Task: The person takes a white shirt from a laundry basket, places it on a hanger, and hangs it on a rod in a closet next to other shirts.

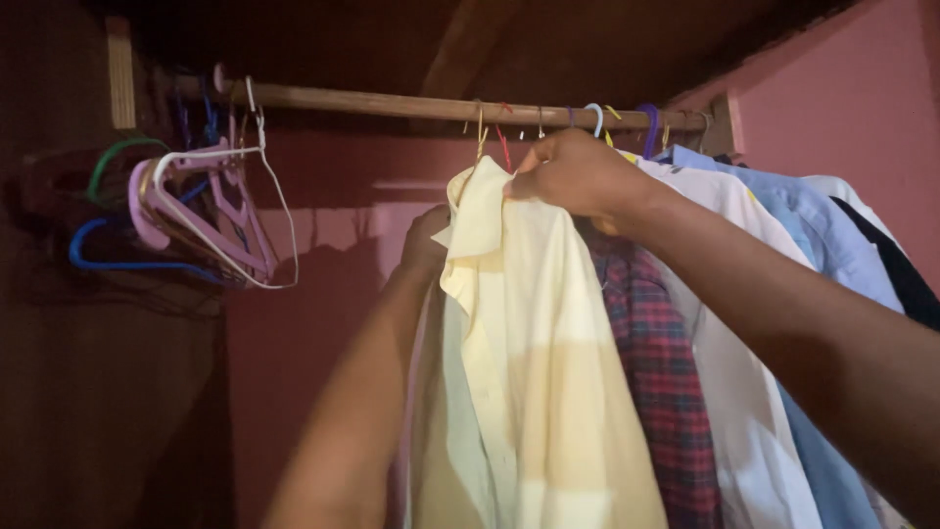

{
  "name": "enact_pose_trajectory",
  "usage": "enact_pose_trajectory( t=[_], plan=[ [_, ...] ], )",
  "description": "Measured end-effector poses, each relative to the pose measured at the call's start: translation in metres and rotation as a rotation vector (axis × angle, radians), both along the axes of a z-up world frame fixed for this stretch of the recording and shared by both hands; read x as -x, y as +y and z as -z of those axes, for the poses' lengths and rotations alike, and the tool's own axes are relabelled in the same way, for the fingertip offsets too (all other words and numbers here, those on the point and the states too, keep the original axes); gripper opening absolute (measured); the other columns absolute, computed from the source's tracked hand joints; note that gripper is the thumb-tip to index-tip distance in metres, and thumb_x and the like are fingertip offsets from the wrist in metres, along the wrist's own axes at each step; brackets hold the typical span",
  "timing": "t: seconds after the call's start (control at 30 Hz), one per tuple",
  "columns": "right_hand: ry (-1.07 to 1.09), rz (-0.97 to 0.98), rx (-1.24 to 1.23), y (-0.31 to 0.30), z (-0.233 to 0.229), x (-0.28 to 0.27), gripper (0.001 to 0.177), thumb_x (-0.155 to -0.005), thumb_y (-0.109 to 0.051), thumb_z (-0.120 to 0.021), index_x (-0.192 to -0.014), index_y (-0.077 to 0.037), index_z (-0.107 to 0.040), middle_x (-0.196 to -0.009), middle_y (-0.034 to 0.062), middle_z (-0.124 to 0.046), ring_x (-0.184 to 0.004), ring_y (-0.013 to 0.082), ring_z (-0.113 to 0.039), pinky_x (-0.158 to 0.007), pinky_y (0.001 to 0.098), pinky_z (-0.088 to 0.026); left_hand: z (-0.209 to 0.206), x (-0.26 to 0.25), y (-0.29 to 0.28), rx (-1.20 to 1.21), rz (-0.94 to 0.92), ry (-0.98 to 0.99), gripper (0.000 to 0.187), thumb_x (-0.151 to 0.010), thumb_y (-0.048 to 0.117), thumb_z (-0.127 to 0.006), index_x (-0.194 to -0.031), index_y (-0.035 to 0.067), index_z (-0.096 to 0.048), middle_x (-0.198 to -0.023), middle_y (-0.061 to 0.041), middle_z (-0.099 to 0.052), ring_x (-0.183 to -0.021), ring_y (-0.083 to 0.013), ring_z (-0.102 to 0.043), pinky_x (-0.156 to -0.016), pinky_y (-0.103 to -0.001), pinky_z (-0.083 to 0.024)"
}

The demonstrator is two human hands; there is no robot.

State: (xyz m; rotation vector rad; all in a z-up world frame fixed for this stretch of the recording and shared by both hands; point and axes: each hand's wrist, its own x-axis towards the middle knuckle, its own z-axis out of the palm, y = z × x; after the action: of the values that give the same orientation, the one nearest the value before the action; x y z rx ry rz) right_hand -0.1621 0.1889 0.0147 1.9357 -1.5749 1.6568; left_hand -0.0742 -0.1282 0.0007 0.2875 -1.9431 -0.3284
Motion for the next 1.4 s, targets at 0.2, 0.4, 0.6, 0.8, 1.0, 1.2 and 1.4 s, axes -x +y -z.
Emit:
enact_pose_trajectory(
  t=[0.2,0.4,0.6,0.8,1.0,1.2,1.4],
  plan=[
    [-0.088,-0.110,-0.044,0.026,-0.013,0.024,0.028,-0.091,-0.031,-0.071,-0.097,-0.004,-0.078,-0.080,0.0095,-0.075,-0.064,0.0196,-0.068,-0.057,0.0323,-0.055,-0.026,-0.023,-0.044,0.095,-0.209,0.072,0.020,-0.083,0.022,-0.072,-0.099,0.010,-0.078,-0.098,-0.008,-0.077,-0.088,-0.0211,-0.073,-0.080,-0.036,-0.056],
    [0.008,0.124,0.122,0.040,-0.011,0.069,0.022,-0.093,-0.022,-0.070,-0.094,-0.001,-0.076,-0.080,0.0083,-0.073,-0.067,0.0157,-0.067,-0.057,0.0306,-0.054,-0.051,-0.061,0.083,-0.089,-0.088,0.178,0.037,-0.098,0.039,-0.069,-0.093,0.002,-0.075,-0.090,-0.016,-0.078,-0.080,-0.0305,-0.070,-0.073,-0.044,-0.054],
    [0.159,0.308,0.222,0.035,-0.017,0.115,0.018,-0.089,-0.015,-0.073,-0.100,-0.006,-0.083,-0.088,0.0085,-0.078,-0.077,0.0156,-0.069,-0.072,0.0312,-0.054,-0.052,-0.035,0.195,0.143,-0.356,-0.134,0.055,-0.091,0.058,-0.071,-0.097,0.005,-0.080,-0.101,-0.013,-0.076,-0.091,-0.0238,-0.072,-0.085,-0.038,-0.054],
    [0.035,0.152,-0.002,0.036,-0.014,0.123,0.035,-0.081,-0.033,-0.072,-0.110,-0.015,-0.081,-0.098,0.0060,-0.078,-0.089,0.0214,-0.073,-0.075,0.0392,-0.057,-0.066,-0.005,0.212,0.101,-0.304,-0.360,0.067,-0.069,0.064,-0.075,-0.117,0.017,-0.077,-0.108,-0.013,-0.079,-0.101,-0.0254,-0.075,-0.087,-0.039,-0.056],
    [0.293,0.278,-0.064,0.019,-0.008,0.118,0.046,-0.077,-0.037,-0.082,-0.111,-0.007,-0.072,-0.104,0.0146,-0.072,-0.091,0.0308,-0.074,-0.084,0.0414,-0.058,-0.061,0.016,0.267,0.218,-0.957,-0.590,0.050,-0.081,0.044,-0.076,-0.128,0.030,-0.071,-0.134,-0.008,-0.065,-0.122,-0.0296,-0.063,-0.096,-0.048,-0.053],
    [0.618,0.448,0.085,-0.020,-0.024,0.167,0.027,-0.085,-0.013,-0.062,-0.103,-0.008,-0.081,-0.107,0.0218,-0.075,-0.101,0.0399,-0.070,-0.095,0.0472,-0.053,-0.058,0.015,0.300,0.169,-1.176,-0.605,0.043,-0.078,0.020,-0.076,-0.119,0.008,-0.075,-0.123,-0.015,-0.072,-0.114,-0.0315,-0.070,-0.090,-0.042,-0.059],
    [0.403,0.305,0.050,0.003,-0.003,0.169,0.039,-0.082,-0.024,-0.066,-0.119,-0.020,-0.077,-0.114,0.0197,-0.073,-0.108,0.0374,-0.069,-0.098,0.0432,-0.052,-0.058,0.015,0.255,0.316,-0.999,-0.392,0.024,-0.082,0.013,-0.069,-0.102,0.003,-0.078,-0.107,-0.022,-0.073,-0.103,-0.0391,-0.070,-0.085,-0.046,-0.057]
  ],
)
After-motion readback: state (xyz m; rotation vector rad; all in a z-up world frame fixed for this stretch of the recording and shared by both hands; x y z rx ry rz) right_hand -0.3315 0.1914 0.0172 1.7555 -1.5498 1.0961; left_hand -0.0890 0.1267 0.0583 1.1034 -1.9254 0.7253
